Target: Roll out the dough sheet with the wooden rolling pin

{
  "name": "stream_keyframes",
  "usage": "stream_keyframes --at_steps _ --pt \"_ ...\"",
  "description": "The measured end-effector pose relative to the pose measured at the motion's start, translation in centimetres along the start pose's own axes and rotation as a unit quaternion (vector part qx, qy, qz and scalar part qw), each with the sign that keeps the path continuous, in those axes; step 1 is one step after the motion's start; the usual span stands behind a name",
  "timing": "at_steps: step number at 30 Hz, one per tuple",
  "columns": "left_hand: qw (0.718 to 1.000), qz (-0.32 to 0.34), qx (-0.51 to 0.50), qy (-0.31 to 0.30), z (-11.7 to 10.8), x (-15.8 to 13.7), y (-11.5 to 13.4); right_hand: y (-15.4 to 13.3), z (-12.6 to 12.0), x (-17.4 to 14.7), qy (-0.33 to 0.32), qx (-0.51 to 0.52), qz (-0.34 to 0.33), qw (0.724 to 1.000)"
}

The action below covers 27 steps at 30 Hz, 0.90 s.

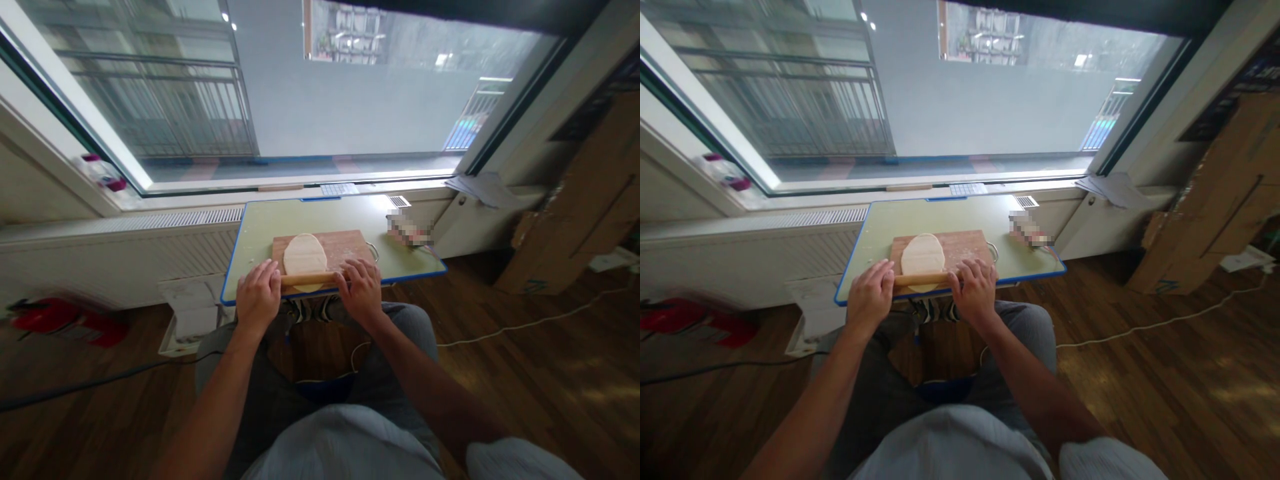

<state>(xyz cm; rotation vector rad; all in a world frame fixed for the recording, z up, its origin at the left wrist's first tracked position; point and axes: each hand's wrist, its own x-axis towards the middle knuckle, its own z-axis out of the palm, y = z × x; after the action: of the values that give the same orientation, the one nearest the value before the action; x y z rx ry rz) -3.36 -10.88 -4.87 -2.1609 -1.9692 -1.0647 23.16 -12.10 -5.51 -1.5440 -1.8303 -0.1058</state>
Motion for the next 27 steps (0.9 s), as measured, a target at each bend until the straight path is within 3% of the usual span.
stream_keyframes --at_steps 8,16,27 --pt "0.999 0.008 -0.031 0.038 -0.1 -1.7 0.3 0.0 0.0 -1.3 0.02 0.022 -0.013 0.999" --pt "0.999 -0.004 -0.04 0.032 -0.5 -2.7 0.8 -0.3 -0.3 -2.1 0.01 0.019 0.003 1.0" --pt "0.999 -0.029 0.015 0.007 0.0 0.6 1.0 0.1 0.1 1.8 -0.033 -0.016 0.039 0.999"
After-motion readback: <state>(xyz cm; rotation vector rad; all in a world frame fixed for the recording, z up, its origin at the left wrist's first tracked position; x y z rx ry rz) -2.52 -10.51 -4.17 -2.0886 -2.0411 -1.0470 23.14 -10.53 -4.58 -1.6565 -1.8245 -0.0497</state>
